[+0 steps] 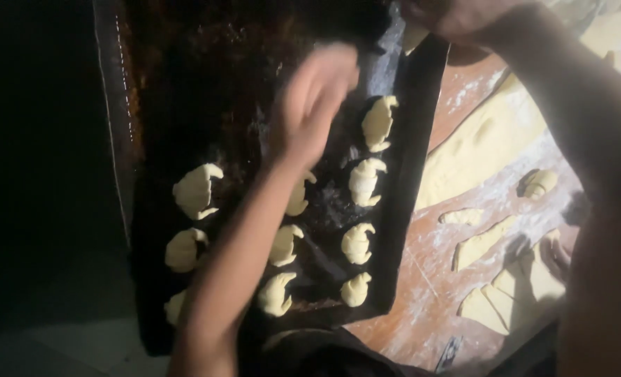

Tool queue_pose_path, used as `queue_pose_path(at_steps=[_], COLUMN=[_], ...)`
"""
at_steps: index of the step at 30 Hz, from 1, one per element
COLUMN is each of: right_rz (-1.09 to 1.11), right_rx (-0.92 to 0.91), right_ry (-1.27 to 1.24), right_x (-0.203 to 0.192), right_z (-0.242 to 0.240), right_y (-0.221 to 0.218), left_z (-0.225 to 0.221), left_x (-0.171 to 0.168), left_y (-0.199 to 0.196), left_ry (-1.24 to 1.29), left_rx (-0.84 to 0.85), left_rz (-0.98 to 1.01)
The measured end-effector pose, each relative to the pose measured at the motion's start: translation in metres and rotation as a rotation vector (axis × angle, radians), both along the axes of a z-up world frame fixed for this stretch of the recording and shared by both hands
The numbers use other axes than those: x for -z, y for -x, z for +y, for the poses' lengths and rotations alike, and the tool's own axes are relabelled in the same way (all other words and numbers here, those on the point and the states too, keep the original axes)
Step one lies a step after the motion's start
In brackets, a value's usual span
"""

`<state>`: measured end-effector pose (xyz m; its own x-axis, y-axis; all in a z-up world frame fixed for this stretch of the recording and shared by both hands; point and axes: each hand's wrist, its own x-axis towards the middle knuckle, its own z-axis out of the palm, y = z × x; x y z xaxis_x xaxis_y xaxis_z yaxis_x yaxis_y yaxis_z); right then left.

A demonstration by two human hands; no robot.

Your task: Rolling and shaping dough triangles into croissants and placing them on a baking tray.

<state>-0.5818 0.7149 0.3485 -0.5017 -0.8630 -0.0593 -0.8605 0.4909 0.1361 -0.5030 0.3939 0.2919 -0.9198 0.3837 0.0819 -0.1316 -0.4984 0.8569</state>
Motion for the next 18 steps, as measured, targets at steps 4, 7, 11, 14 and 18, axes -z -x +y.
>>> queue_pose_path(at_steps=[4, 7, 11, 14, 18], right_rz=[0.092, 0.239, 0.024, -0.449, -0.027], right_rx=[-0.010, -0.100, -0.128, 0.178, -0.185], right_ry=[-0.043, 0.059, 0.054, 0.197, 0.227], right_x=[-0.062, -0.065, -0.026, 0.004, -0.040], right_z=[-0.047, -0.049, -0.007, 0.015, -0.051], right_y=[-0.004, 0.000, 0.001, -0.001, 0.016], left_z=[0.101, 0.147, 0.151, 0.153, 0.159], left_x=[0.087, 0.112, 0.093, 0.100, 0.110], left_y=[0.072, 0.085, 0.088, 0.088, 0.091], left_ry=[0.096, 0.166, -0.202, -0.086, 0.026], left_rx=[0.170, 0.176, 0.425, 0.370, 0.219], left_rz=[-0.136, -0.273, -0.563, -0.485, -0.561])
